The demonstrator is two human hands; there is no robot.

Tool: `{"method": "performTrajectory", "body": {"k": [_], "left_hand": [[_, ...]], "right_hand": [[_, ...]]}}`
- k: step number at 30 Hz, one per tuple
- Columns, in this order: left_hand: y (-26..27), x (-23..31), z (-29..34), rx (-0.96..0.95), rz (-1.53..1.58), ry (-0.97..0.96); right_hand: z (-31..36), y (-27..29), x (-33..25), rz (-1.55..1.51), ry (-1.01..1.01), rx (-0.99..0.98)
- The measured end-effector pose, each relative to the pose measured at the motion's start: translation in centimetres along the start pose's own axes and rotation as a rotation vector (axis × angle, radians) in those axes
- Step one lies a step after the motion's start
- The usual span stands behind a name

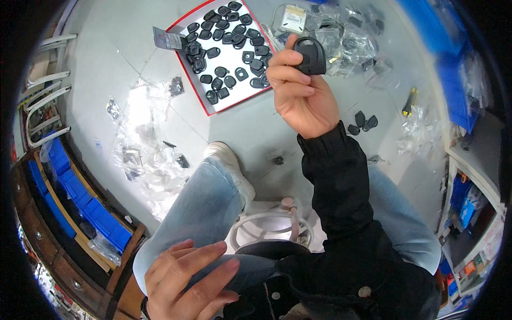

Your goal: The person sits on a stool and repeatedly unpacks small black key fobs from plastic bags, inserts small components into them, and places the assembled units into a red tray. The person handles each fob one at a time and occasionally picks up additional parts from the floor.

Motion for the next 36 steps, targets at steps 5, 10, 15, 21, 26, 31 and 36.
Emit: {"method": "performTrajectory", "body": {"k": [5,10,15,21,26,31,36], "left_hand": [[0.0,0.2,0.1,0.027,-0.005,-0.006],[-0.2,0.3,0.0,0.012,-0.023,0.001],[-0.7,0.2,0.0,-0.011,-0.044,0.052],[-0.9,-0.3,-0.1,-0.039,-0.038,0.083],[-1.0,-0.5,0.1,-0.038,-0.042,0.057],[-1.3,-0.3,0.0,-0.056,-0.063,0.079],[-1.5,-0.4,-0.5,-0.080,-0.074,0.094]], "right_hand": [[-0.5,-0.6,0.7,-0.001,-0.032,-0.038],[-1.5,3.4,-3.1,0.509,0.355,0.160],[-2.8,11.7,-8.2,1.028,0.796,0.798],[-4.6,15.4,-9.5,1.165,0.985,0.654],[3.4,15.5,-16.7,1.954,1.465,1.156],[3.4,15.2,-18.7,2.387,1.513,1.358],[3.2,14.4,-21.5,2.168,1.478,1.421]]}}
Point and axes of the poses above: each hand's wrist, its own z-axis away from the middle knuckle, its own y-axis out of the back of the hand, x = y × z, the point moved 9 cm from there along -z, towards the middle knuckle, and after that the axes turned 15 degrees about x, right-handed, at the moved point
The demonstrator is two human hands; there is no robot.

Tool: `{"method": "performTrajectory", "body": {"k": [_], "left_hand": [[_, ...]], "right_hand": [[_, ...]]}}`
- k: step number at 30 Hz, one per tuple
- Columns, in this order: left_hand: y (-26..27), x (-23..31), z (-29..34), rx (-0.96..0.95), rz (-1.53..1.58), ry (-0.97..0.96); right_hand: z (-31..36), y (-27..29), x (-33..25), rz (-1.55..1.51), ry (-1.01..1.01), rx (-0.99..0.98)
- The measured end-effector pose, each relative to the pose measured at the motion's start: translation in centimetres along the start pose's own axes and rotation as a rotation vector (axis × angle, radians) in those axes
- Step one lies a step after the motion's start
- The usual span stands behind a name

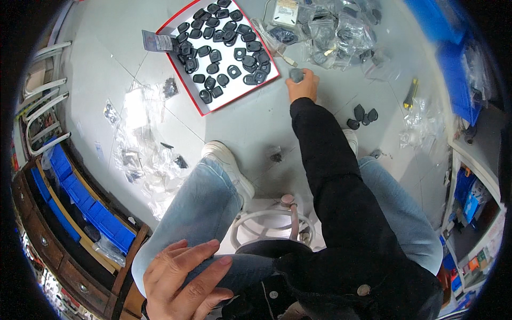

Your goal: The person sits on a stool and repeatedly unpacks small black key fobs from plastic bags, inserts small components into them, and places the assembled units into a red tray. The person handles each fob one at a time and occasionally picks up additional parts from the floor.

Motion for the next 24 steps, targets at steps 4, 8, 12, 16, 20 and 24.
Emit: {"method": "performTrajectory", "body": {"k": [4,8,12,16,20,24], "left_hand": [[-0.2,-0.3,-0.2,-0.007,-0.012,0.018],[-0.1,-0.7,-0.7,0.010,-0.003,0.036],[0.1,-0.8,-1.4,-0.026,0.023,0.022],[-0.1,-0.9,-2.0,-0.044,0.012,0.024],[-0.3,-1.1,-2.3,-0.049,-0.015,0.044],[0.5,-0.7,-2.4,-0.046,0.079,-0.008]], "right_hand": [[-3.7,1.3,-1.0,-0.190,0.078,0.112],[-5.6,-1.6,-0.4,-0.533,-0.277,-0.242],[-7.4,-1.2,-6.7,-0.395,0.301,-0.196],[-5.8,-4.0,-11.5,-0.013,0.831,-0.256],[-5.0,-4.3,-9.3,0.186,0.814,-0.327],[-4.5,-1.7,-5.8,0.127,0.724,-0.367]]}}
Point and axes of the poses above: each hand's wrist, its own z-axis away from the middle knuckle, its own y-axis out of the back of the hand, x = y × z, the point moved 9 cm from there along -z, towards the middle knuckle, and after that the axes turned 15 degrees about x, right-handed, at the moved point
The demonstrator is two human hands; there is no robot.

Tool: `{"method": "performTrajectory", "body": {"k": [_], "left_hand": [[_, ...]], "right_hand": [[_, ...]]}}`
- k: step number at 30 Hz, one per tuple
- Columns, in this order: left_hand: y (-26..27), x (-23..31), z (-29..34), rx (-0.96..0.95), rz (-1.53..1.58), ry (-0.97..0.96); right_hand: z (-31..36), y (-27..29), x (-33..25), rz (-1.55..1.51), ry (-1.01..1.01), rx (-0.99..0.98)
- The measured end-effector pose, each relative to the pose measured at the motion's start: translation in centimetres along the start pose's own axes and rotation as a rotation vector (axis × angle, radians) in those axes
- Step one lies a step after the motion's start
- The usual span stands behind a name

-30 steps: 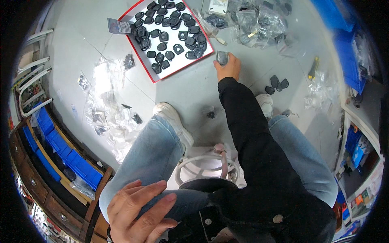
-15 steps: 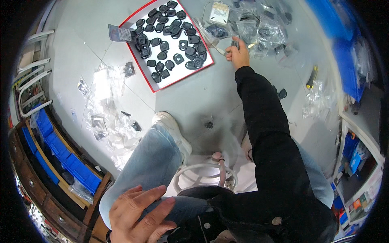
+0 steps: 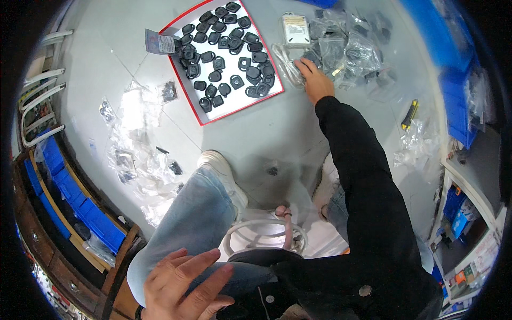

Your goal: The person sits on a stool and repeatedly unpacks small black key fobs from plastic bags, inserts small components into them, and places the assembled units into a red tray. The person handles each fob one at a time and occasionally picks up additional parts from the floor.

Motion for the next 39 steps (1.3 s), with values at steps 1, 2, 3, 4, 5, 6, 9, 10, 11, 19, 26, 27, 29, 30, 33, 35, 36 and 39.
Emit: {"method": "performTrajectory", "body": {"k": [1,2,3,4,5,6,9,10,11,19,26,27,29,30,33,35,36,39], "left_hand": [[0.0,0.0,0.0,-0.003,0.000,0.003],[0.0,0.0,0.0,-0.007,-0.001,0.005],[-0.1,0.0,0.1,-0.013,-0.001,0.003],[-0.2,0.1,0.2,-0.017,-0.003,0.000],[-0.2,0.1,0.3,-0.019,-0.005,-0.003],[-0.4,0.0,0.4,-0.012,-0.033,0.008],[-0.6,-0.1,0.9,0.002,-0.105,0.027],[-0.5,-0.1,1.1,0.002,-0.119,0.026],[-0.4,-0.1,1.4,0.001,-0.131,0.026],[0.9,0.5,3.0,0.111,-0.178,-0.001],[0.7,0.5,4.8,0.264,-0.050,-0.127],[-0.1,0.6,4.6,0.236,-0.026,-0.150],[-1.8,0.2,3.9,0.217,0.199,-0.107],[-2.7,-0.1,3.1,0.232,0.302,-0.060],[-7.2,-1.9,1.9,0.081,0.522,0.203],[-8.0,-2.8,2.0,0.091,0.720,0.294],[-7.7,-3.4,2.2,0.160,0.783,0.343],[-5.8,-5.5,2.7,0.336,0.880,0.499]], "right_hand": [[0.7,0.6,0.4,-0.051,-0.019,0.016],[1.1,1.0,0.9,-0.045,-0.036,0.020],[1.5,1.1,0.8,-0.041,-0.007,0.005],[1.7,0.9,1.1,-0.008,-0.023,-0.040],[2.0,0.3,1.5,0.059,-0.039,-0.111],[1.8,0.3,1.7,0.068,-0.064,-0.096],[1.5,-0.3,2.5,0.143,-0.099,-0.106],[1.6,-0.2,2.6,0.133,-0.083,-0.094],[1.9,-0.1,3.0,0.146,-0.083,-0.101],[8.3,4.9,4.9,-1.449,-1.100,0.022],[14.8,13.1,-5.1,-1.820,-1.175,-0.036],[15.5,14.1,-7.1,-1.842,-1.118,-0.085],[17.4,16.0,-11.3,-1.885,-1.040,-0.174],[17.7,17.0,-13.7,-1.891,-0.911,-0.199],[19.4,18.1,-19.5,-1.835,-0.747,-0.432],[19.5,18.7,-20.9,-1.811,-0.625,-0.388],[19.5,18.3,-20.8,-1.827,-0.648,-0.377],[18.5,16.0,-18.9,-1.952,-0.730,-0.531]]}}
Point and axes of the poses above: each hand's wrist, its own z-axis away from the middle knuckle, its own y-axis out of the back of the hand, x = y × z, the point moved 9 cm from there along -z, towards the middle knuckle, and after that the axes turned 15 degrees about x, right-handed, at the moved point
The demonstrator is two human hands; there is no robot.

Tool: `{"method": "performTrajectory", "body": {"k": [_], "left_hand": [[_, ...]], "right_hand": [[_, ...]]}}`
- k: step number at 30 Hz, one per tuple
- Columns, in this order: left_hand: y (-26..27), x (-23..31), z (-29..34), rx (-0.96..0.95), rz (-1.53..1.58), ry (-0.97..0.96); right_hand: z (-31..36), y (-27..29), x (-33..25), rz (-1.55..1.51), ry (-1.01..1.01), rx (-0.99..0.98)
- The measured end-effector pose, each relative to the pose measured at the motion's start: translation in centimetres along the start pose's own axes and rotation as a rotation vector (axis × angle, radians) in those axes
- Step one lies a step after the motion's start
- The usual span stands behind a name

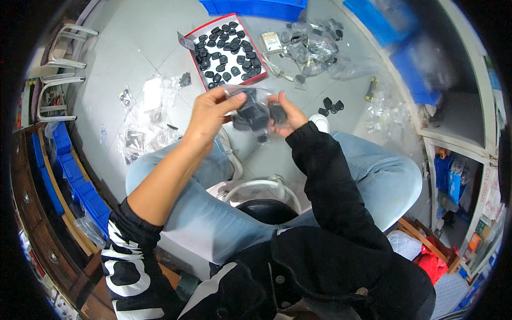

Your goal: The person sits on a stool and repeatedly unpacks small black key fobs from plastic bags, inserts small components into them, and places the assembled units into a red tray. The person handles each fob one at a time and occasionally picks up additional parts from the floor.

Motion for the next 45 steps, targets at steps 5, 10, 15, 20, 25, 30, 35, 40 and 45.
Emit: {"method": "performTrajectory", "body": {"k": [5,10,15,20,25,30,35,40,45], "left_hand": [[3.6,3.2,-0.6,0.186,0.179,0.007],[5.7,3.7,0.3,0.246,0.214,0.059],[3.2,2.5,0.1,-0.041,-0.214,0.100],[2.0,1.9,0.4,-0.163,-0.247,0.107],[2.8,2.6,0.5,-0.100,-0.222,0.046],[3.2,3.9,1.4,-0.051,-0.138,-0.057],[3.7,5.7,2.2,0.057,-0.117,-0.234],[3.9,7.0,1.7,0.136,0.058,-0.303],[2.2,8.3,3.2,0.045,0.274,-0.348]], "right_hand": [[-9.0,15.0,-4.0,0.357,0.191,0.811],[-18.6,19.2,-11.3,1.150,0.717,0.925],[-23.7,20.9,-12.7,1.618,0.641,1.133],[-25.1,19.8,-12.5,1.902,0.765,1.077],[-24.9,21.1,-11.8,1.670,0.509,0.911],[-19.0,16.5,-8.0,0.142,0.165,0.572],[-10.2,4.1,-8.1,-0.095,0.223,0.262],[-1.4,-6.2,-9.2,-0.105,0.224,-0.057],[5.3,-10.2,-9.5,-0.040,0.118,-0.039]]}}
Point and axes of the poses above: each hand's wrist, its own z-axis away from the middle knuckle, its own y-axis out of the back of the hand, x = y × z, the point moved 9 cm from there along -z, towards the middle knuckle, and after that the axes turned 15 degrees about x, right-handed, at the moved point
